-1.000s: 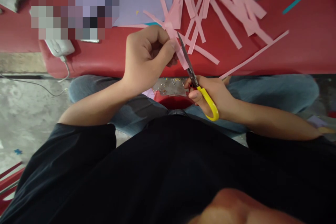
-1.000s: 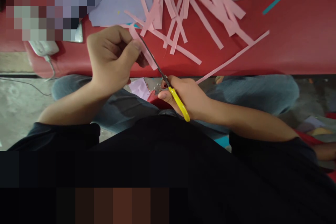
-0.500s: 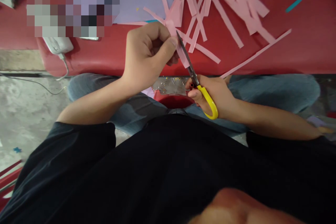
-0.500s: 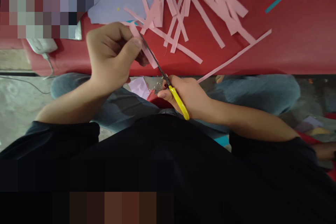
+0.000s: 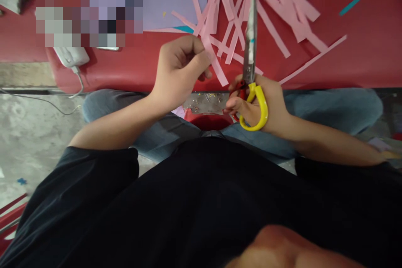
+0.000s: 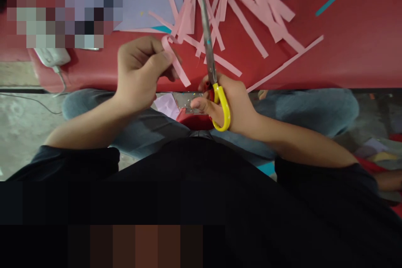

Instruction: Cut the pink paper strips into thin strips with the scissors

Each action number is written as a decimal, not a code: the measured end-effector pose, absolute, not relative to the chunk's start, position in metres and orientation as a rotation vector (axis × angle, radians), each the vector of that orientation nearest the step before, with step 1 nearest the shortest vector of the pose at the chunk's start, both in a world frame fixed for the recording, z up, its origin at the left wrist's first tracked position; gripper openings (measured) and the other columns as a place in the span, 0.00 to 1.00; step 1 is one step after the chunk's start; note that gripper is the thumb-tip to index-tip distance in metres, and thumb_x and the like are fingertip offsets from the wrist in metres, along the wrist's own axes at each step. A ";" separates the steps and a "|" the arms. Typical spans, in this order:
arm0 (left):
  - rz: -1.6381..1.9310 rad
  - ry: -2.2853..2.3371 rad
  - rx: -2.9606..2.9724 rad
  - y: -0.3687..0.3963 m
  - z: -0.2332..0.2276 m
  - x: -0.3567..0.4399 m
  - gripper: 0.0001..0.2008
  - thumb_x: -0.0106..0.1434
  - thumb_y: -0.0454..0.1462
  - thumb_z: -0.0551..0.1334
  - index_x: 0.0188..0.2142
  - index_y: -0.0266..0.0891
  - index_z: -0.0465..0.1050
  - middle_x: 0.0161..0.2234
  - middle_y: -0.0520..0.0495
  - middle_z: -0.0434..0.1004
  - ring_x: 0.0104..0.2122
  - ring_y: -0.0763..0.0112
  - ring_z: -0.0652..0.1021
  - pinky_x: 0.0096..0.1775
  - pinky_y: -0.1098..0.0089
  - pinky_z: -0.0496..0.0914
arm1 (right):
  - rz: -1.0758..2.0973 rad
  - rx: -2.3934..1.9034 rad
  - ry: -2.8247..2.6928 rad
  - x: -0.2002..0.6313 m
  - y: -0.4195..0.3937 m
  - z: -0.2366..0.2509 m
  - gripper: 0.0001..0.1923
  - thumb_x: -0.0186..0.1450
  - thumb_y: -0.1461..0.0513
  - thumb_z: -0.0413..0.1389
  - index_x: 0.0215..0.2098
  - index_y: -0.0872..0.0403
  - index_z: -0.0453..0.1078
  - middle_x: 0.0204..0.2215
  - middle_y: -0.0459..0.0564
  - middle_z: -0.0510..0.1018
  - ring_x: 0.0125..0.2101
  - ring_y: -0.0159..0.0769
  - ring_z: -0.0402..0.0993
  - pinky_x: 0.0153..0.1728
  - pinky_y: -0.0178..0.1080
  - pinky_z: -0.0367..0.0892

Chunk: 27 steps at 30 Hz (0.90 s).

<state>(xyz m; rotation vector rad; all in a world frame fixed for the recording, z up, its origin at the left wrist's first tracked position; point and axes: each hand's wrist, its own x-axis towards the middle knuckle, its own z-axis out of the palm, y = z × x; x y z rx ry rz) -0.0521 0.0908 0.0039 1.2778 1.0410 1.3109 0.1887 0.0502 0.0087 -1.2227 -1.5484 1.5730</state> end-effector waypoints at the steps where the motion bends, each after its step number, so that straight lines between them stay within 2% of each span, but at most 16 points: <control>1: 1.271 1.059 1.299 0.088 0.003 -0.050 0.22 0.71 0.51 0.75 0.27 0.43 0.74 0.23 0.52 0.77 0.22 0.73 0.76 0.26 0.69 0.71 | 1.558 -1.232 -1.515 0.187 0.052 0.011 0.26 0.60 0.48 0.80 0.46 0.49 0.76 0.30 0.44 0.83 0.28 0.41 0.84 0.30 0.42 0.75; 6: 1.177 1.147 1.288 0.071 0.000 -0.037 0.21 0.70 0.44 0.76 0.26 0.41 0.73 0.24 0.53 0.75 0.24 0.75 0.75 0.27 0.71 0.69 | 1.621 -1.277 -1.273 0.177 0.058 0.031 0.26 0.60 0.47 0.80 0.45 0.48 0.75 0.27 0.46 0.85 0.27 0.44 0.85 0.30 0.47 0.82; 11: 1.132 1.100 1.216 0.061 -0.004 -0.029 0.16 0.70 0.40 0.75 0.28 0.41 0.76 0.25 0.51 0.78 0.24 0.75 0.75 0.27 0.71 0.69 | 1.566 -1.302 -1.358 0.174 0.057 0.035 0.20 0.61 0.59 0.79 0.45 0.49 0.76 0.25 0.43 0.84 0.27 0.42 0.84 0.36 0.48 0.83; 15: 1.091 1.060 1.100 0.058 -0.007 -0.029 0.13 0.72 0.40 0.73 0.31 0.41 0.77 0.26 0.51 0.79 0.24 0.74 0.76 0.29 0.71 0.72 | 1.573 -1.283 -1.359 0.175 0.054 0.030 0.20 0.61 0.62 0.78 0.47 0.48 0.77 0.27 0.43 0.85 0.30 0.43 0.86 0.39 0.47 0.82; 22: 1.106 1.104 1.001 0.068 -0.013 -0.032 0.20 0.74 0.50 0.72 0.31 0.43 0.74 0.26 0.53 0.75 0.23 0.75 0.75 0.27 0.70 0.72 | 1.669 -1.229 -1.409 0.178 0.044 0.021 0.27 0.59 0.52 0.81 0.48 0.49 0.76 0.28 0.44 0.84 0.29 0.40 0.84 0.36 0.44 0.79; 27: 1.263 1.038 1.065 0.084 -0.017 -0.043 0.20 0.68 0.56 0.76 0.32 0.49 0.77 0.25 0.54 0.74 0.24 0.73 0.74 0.24 0.65 0.71 | 1.767 -1.185 -1.378 0.182 0.046 0.014 0.30 0.61 0.46 0.78 0.53 0.46 0.73 0.31 0.43 0.85 0.23 0.36 0.78 0.26 0.42 0.75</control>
